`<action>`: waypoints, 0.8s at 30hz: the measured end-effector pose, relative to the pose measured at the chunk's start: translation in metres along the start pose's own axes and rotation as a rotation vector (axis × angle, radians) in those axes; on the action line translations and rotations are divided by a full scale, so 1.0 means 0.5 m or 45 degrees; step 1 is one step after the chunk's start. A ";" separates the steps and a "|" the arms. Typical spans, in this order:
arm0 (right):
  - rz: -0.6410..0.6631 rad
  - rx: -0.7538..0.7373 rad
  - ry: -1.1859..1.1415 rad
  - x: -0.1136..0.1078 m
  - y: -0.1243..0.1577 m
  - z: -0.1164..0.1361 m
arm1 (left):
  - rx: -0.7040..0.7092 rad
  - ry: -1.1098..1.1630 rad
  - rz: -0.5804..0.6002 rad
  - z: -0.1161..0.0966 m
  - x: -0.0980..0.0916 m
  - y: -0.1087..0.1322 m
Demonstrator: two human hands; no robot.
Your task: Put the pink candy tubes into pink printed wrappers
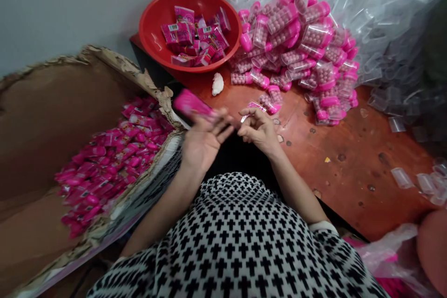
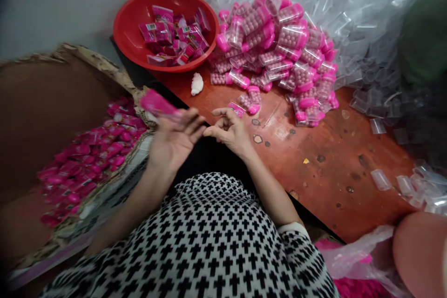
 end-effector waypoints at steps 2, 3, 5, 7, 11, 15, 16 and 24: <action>-0.114 -0.066 0.003 -0.029 0.013 0.022 | 0.287 0.009 -0.148 -0.074 -0.029 0.016; -0.191 -0.087 0.020 -0.050 0.023 0.030 | 0.368 -0.015 -0.199 -0.094 -0.039 0.018; -0.331 -0.096 0.081 -0.091 0.045 0.040 | 0.402 -0.189 -0.222 -0.098 -0.043 0.004; -0.420 -0.071 0.142 -0.120 0.062 0.040 | 0.370 -0.564 -0.120 -0.066 -0.021 -0.033; -0.455 -0.013 0.169 -0.129 0.078 0.026 | 0.473 -1.479 0.219 0.035 0.064 -0.102; -0.427 0.031 0.181 -0.121 0.079 0.014 | 0.482 -1.805 0.232 0.088 0.080 -0.133; -0.424 0.031 0.185 -0.121 0.079 0.014 | 0.488 -1.811 0.214 0.090 0.079 -0.135; -0.530 -0.061 0.262 -0.136 0.062 0.012 | 0.607 -1.691 0.136 0.078 0.080 -0.118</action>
Point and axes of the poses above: each hand's wrist, its own y-axis away from the middle knuckle, its own x-axis out of the palm, z = x × y, the point moved 9 cm from there along -y, towards the middle knuckle, and after that the axes turned 10 degrees about z, right-handed, at the moved point
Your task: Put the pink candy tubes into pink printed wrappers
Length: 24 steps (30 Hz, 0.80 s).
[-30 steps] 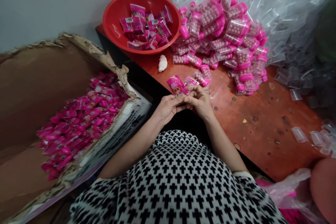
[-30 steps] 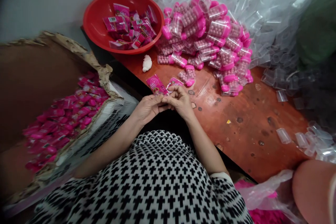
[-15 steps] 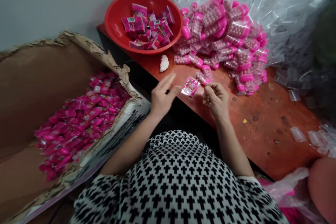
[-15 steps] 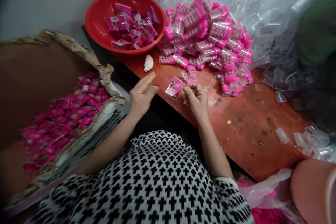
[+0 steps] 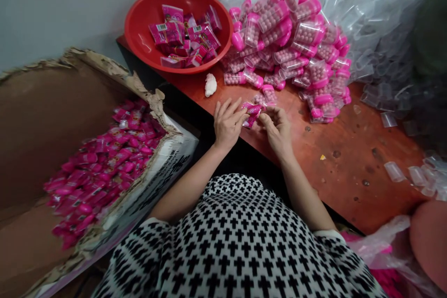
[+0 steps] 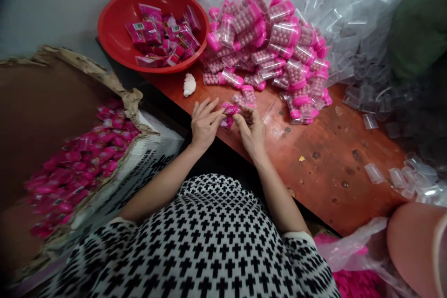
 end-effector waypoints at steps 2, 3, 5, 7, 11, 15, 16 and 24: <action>0.012 -0.001 -0.081 0.011 -0.006 -0.005 | 0.026 0.067 0.003 -0.020 -0.006 0.011; 0.033 0.003 -0.139 0.018 -0.008 -0.006 | 0.027 0.124 0.013 -0.030 -0.010 0.018; 0.074 0.016 -0.247 0.028 -0.011 -0.007 | -0.038 0.312 0.029 -0.038 -0.022 0.031; 0.134 0.049 -0.309 0.035 -0.011 -0.006 | -0.216 0.624 0.041 -0.023 -0.029 0.045; 0.390 0.166 -0.282 0.057 -0.011 -0.009 | -0.624 1.225 0.319 0.010 0.019 0.075; 0.465 0.053 0.141 0.050 -0.034 0.026 | -0.743 1.355 0.385 0.023 0.038 0.084; 0.384 -0.019 0.368 0.036 -0.044 0.046 | -0.761 1.372 0.348 0.028 0.037 0.084; 0.102 0.069 1.743 -0.023 -0.130 0.084 | -0.919 1.570 0.033 0.064 0.020 0.092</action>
Point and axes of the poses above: each hand's wrist, its own y-axis away from the middle knuckle, its own x-axis out of the palm, z = x × y, the point moved 9 cm from there along -y, towards the middle knuckle, and after that the axes turned 10 degrees about z, right-handed, at the moved point
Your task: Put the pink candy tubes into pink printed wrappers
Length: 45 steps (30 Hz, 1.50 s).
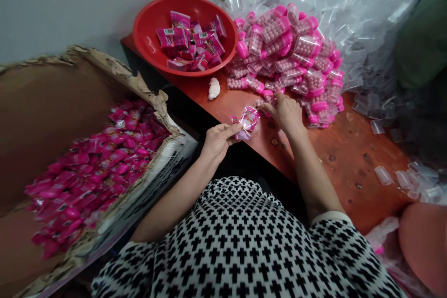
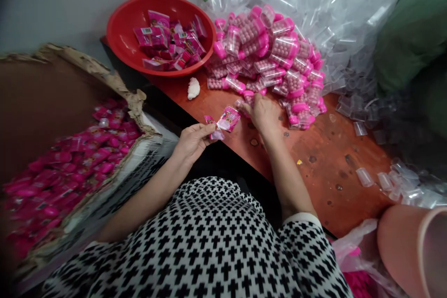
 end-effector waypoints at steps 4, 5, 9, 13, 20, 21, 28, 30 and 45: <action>-0.158 -0.006 -0.150 -0.010 0.015 -0.017 | 0.028 0.184 -0.053 -0.006 -0.013 -0.002; -0.213 -0.022 -0.303 -0.014 0.034 -0.020 | 0.038 0.236 -0.056 -0.007 -0.014 -0.004; -0.033 -0.116 -1.289 0.033 0.125 0.009 | 0.079 0.436 -0.120 -0.005 -0.015 -0.011; 0.122 -0.027 -1.702 0.093 0.200 0.063 | 0.103 0.556 -0.159 0.001 -0.002 -0.017; 0.004 -0.030 -1.659 0.124 0.210 0.079 | 0.124 0.553 -0.113 0.001 0.040 -0.006; -0.020 -0.035 -1.663 0.125 0.210 0.078 | 0.120 0.531 -0.095 0.002 0.046 -0.004; 0.004 -0.060 -1.884 0.148 0.205 0.085 | 0.171 0.264 0.063 -0.013 0.072 -0.003; -0.043 -0.070 -1.864 0.146 0.204 0.081 | 0.111 0.218 0.132 -0.009 0.081 -0.007; -0.034 -0.122 -1.906 0.158 0.192 0.071 | 0.049 -0.139 0.361 -0.015 0.084 -0.034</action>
Point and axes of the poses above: each hand's wrist, its own y-axis away from the middle knuckle, its own x-axis out of the palm, z = x × y, the point moved 9 cm from there along -y, towards the middle knuckle, and after that the axes turned 10 degrees about z, right-handed, at the moved point
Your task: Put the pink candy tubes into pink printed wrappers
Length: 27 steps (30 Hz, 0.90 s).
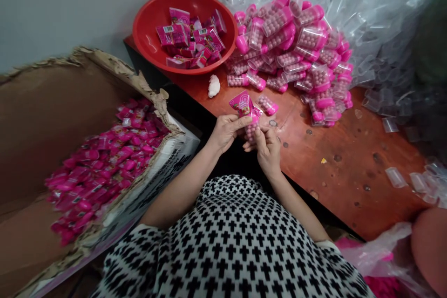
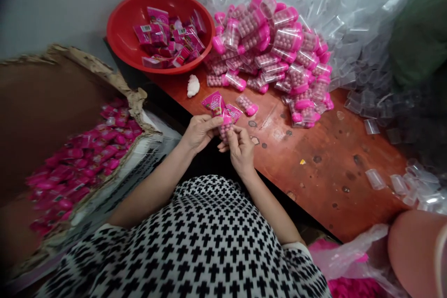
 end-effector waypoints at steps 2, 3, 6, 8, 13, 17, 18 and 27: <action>-0.045 -0.055 0.126 -0.008 0.001 0.010 | 0.017 -0.010 -0.042 -0.004 -0.005 0.001; -0.046 -0.055 0.123 -0.009 -0.001 0.011 | 0.025 -0.016 -0.057 -0.006 -0.005 0.002; 0.038 0.025 -0.095 0.008 -0.008 0.000 | 0.028 -0.034 -0.053 -0.013 0.004 0.007; 0.066 0.045 -0.180 0.021 -0.010 0.001 | 0.034 -0.006 -0.048 -0.016 0.012 0.010; -0.053 -0.043 0.032 0.019 0.005 0.013 | 0.057 0.006 -0.112 -0.011 0.018 0.018; 0.103 0.025 0.201 0.000 0.002 0.011 | 0.047 -0.116 -0.116 0.004 0.006 0.023; 0.128 0.018 0.302 -0.012 -0.005 0.025 | 0.047 -0.170 -0.107 0.005 0.004 0.026; 0.374 -0.076 0.448 -0.008 -0.113 0.144 | 0.003 -0.791 0.063 -0.008 0.054 0.049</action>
Point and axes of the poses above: each hand's wrist, its own y-axis away from the middle knuckle, its own x-axis out of the palm, z = x × y, the point moved 9 cm from there along -y, towards the middle knuckle, and after that the axes turned 10 degrees about z, right-handed, at the moved point
